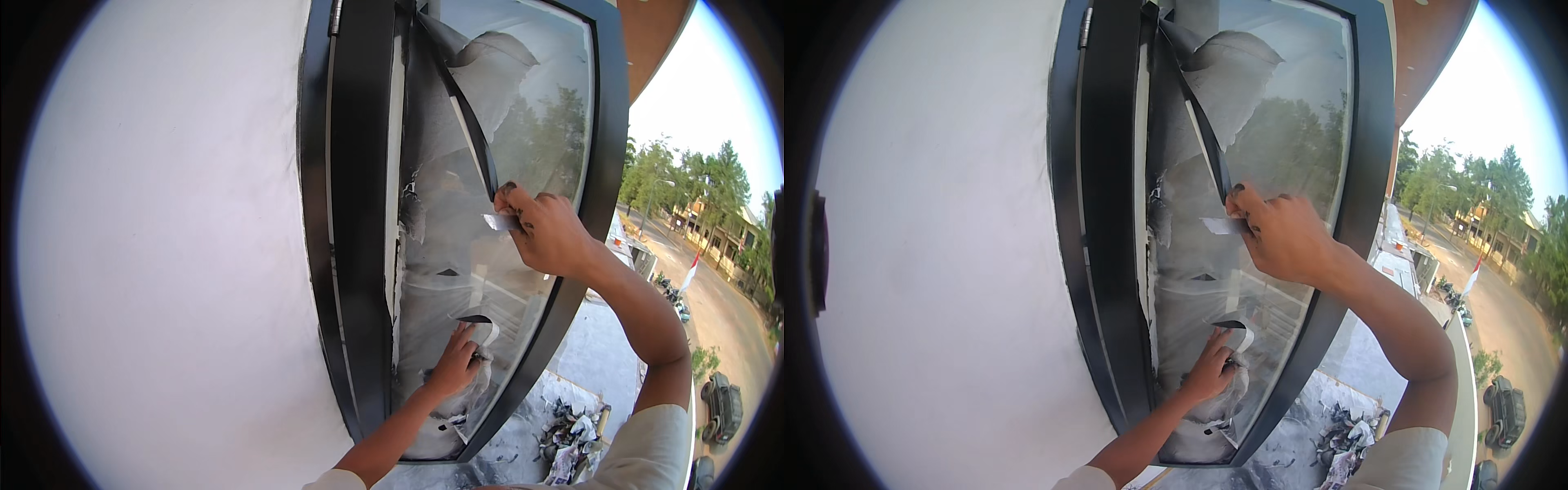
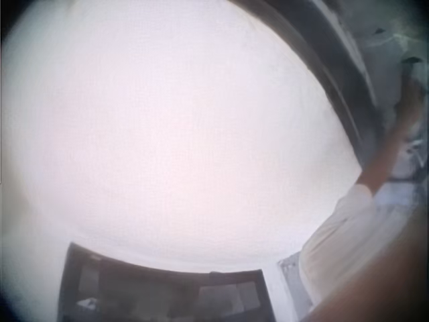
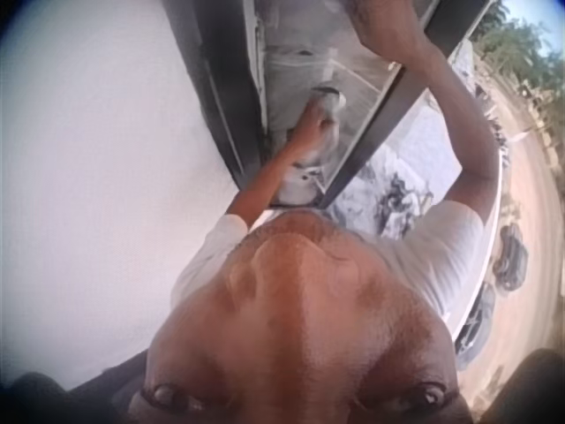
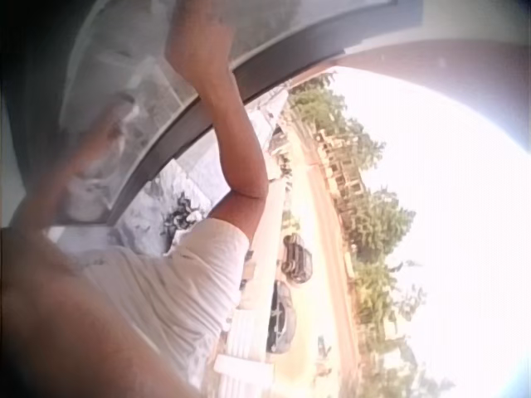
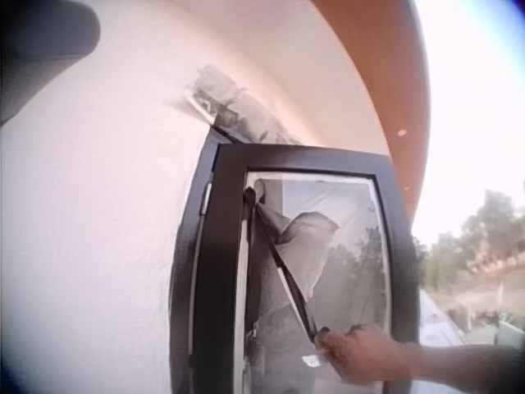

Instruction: The person removes protective plastic film from a window frame using a utility knife and their hands. They carefully peel away the film from the edges and surface of the frame, discarding the pieces onto the scaffolding below.

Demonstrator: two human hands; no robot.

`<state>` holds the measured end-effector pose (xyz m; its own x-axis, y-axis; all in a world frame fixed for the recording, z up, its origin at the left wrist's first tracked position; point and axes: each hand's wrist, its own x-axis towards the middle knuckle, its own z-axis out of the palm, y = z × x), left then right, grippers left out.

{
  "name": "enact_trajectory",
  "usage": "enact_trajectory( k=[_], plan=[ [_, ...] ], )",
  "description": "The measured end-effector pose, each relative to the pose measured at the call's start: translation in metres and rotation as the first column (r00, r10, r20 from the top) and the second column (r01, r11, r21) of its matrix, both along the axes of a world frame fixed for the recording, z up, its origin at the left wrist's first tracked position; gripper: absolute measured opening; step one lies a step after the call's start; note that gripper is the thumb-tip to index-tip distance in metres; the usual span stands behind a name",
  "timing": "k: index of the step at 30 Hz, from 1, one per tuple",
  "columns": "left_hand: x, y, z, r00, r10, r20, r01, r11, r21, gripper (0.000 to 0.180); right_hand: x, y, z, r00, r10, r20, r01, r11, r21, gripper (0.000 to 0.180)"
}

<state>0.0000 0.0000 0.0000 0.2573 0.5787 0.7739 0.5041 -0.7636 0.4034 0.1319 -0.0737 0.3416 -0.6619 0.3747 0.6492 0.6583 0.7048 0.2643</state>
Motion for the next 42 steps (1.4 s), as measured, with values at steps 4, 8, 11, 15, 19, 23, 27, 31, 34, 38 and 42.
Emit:
enact_trajectory(
  k=[4, 8, 11, 15, 19, 23, 27, 31, 34, 38, 42],
  plan=[
    [-0.018, -0.035, 0.026, 0.903, -0.083, 0.422, 0.247, 0.903, -0.351, 0.026, 0.027, 0.004, -0.078, 0.960, -0.080, 0.267, 0.111, 0.988, -0.103, 0.031],
    [-0.016, -0.014, 0.021, 0.645, -0.106, 0.757, 0.513, 0.794, -0.326, 0.025, 0.043, 0.023, -0.164, 0.991, -0.051, 0.122, 0.083, 0.958, -0.275, 0.030],
    [0.009, -0.019, 0.016, 0.524, -0.099, 0.846, 0.607, 0.740, -0.289, 0.024, 0.065, 0.020, -0.199, 0.993, -0.122, 0.000, 0.116, 0.946, -0.303, 0.027],
    [-0.015, -0.026, 0.016, 0.808, 0.070, 0.585, 0.272, 0.836, -0.476, 0.024, 0.043, -0.002, -0.136, 0.942, 0.008, -0.336, -0.032, 0.997, -0.066, 0.030],
    [-0.029, -0.008, -0.002, 0.885, 0.205, 0.419, -0.110, 0.965, -0.240, 0.029, -0.032, -0.024, 0.030, 0.636, 0.357, -0.684, -0.196, 0.932, 0.305, 0.013],
    [0.002, 0.004, 0.011, 0.931, 0.274, 0.242, -0.294, 0.954, 0.052, 0.032, -0.102, 0.029, 0.199, 0.816, 0.271, -0.511, 0.044, 0.852, 0.522, 0.050],
    [0.002, -0.002, 0.011, 0.925, 0.329, 0.192, -0.343, 0.938, 0.044, 0.030, -0.145, 0.077, 0.236, 0.858, 0.216, -0.467, 0.045, 0.872, 0.487, 0.035],
    [-0.007, 0.002, 0.004, 0.935, 0.314, 0.167, -0.328, 0.943, 0.064, 0.030, -0.154, 0.089, 0.244, 0.817, 0.179, -0.548, 0.114, 0.882, 0.458, 0.031],
    [-0.008, 0.004, 0.005, 0.943, 0.295, 0.155, -0.306, 0.950, 0.053, 0.030, -0.141, 0.080, 0.244, 0.771, 0.224, -0.597, 0.081, 0.894, 0.441, 0.031],
    [-0.010, 0.006, 0.004, 0.947, 0.290, 0.137, -0.301, 0.952, 0.062, 0.031, -0.122, 0.070, 0.227, 0.777, 0.272, -0.567, 0.016, 0.893, 0.450, 0.032],
    [-0.017, 0.006, 0.002, 0.951, 0.282, 0.128, -0.291, 0.954, 0.064, 0.031, -0.102, 0.035, 0.197, 0.743, 0.445, -0.499, -0.199, 0.860, 0.470, 0.029]
  ],
)
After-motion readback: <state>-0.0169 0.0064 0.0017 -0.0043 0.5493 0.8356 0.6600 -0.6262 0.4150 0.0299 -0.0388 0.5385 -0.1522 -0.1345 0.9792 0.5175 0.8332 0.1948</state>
